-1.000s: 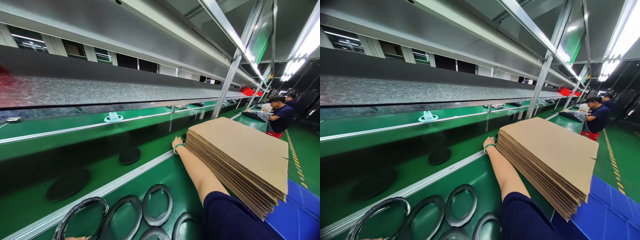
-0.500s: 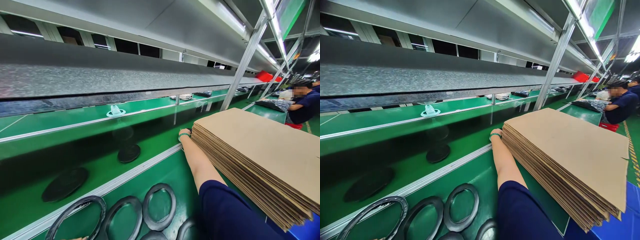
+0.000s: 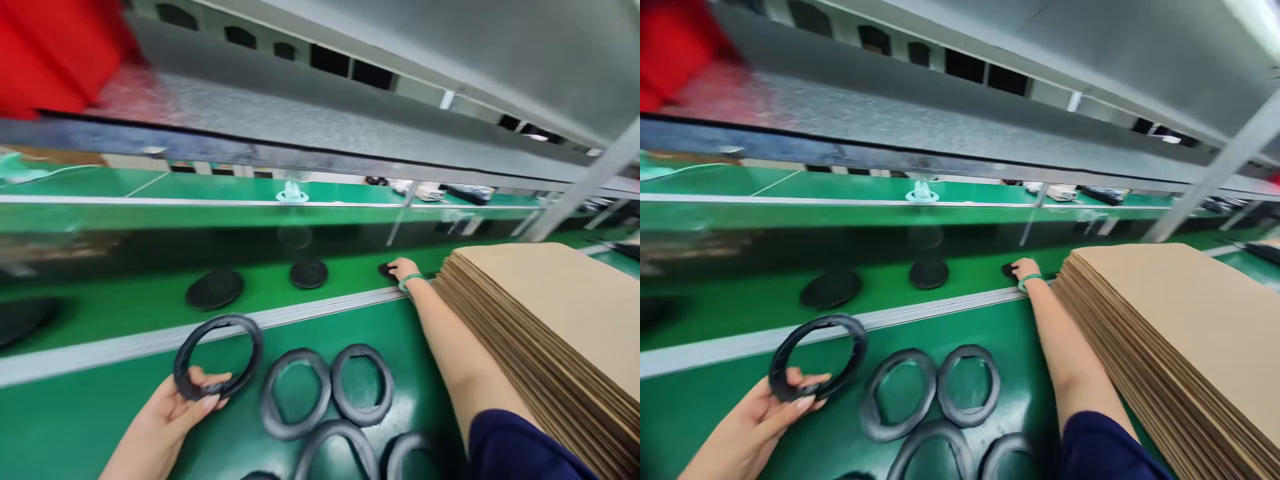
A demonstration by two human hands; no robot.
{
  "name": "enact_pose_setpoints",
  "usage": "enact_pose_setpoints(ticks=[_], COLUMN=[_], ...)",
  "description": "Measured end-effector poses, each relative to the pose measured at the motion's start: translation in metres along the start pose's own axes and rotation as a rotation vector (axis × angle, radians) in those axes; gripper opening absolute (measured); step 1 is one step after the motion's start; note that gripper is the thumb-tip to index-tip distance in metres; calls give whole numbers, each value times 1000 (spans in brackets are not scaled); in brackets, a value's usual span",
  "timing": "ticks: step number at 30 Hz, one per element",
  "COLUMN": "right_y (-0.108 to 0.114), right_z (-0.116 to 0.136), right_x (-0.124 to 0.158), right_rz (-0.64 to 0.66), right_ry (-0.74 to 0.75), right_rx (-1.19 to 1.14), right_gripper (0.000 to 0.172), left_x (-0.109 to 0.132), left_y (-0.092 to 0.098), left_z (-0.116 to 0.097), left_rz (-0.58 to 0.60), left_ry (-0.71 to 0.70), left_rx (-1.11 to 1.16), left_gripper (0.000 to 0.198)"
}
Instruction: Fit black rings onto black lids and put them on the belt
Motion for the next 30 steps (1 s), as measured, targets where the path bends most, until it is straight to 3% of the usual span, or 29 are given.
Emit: enact_pose_setpoints(ticks=[4,8,10,13,16,19,21,24,28,30], right_y=[2,-2,-1,24,68,91,93,77,52,47], right_z=[-1,-2,10,65,155,244,282,305,308,309], right_x=[5,4,11,46,114,184,222,251,264,268], right_rz=[-93,-186,-234,-370,-501,-410,-361,-340,-361,-370], right_ry=[117,120,118,228,530,817,961,1069,1136,1157], right_rx=[-88,-159,-192,-365,-608,-712,-718,-662,-579,-580], right_gripper=[12,9,8,11,16,10,10,14,18,17], left_x=[18,25,30,36,40,44,47,50,50,51], left_y=[-23,-37,-44,-53,-57,-60,-61,-65,-67,-68], left_z=[-14,-2,4,7,6,7,9,16,20,18], left_rz=[125,238,279,308,311,308,311,323,302,285], left_ry=[-68,-64,-52,-37,-37,-38,-29,1,15,4], left_rx=[105,172,181,158,104,25,-15,-20,40,75], left_gripper=[52,49,47,45,43,38,38,39,43,54])
Point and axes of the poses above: each hand's wrist, its own x-axis away from the middle knuckle, its own y-axis out of the back of the hand, z = x × y, the point moved 9 cm from there along -x, towards the middle knuckle, and after that the axes turned 4 degrees about y, right-handed, at the moved point
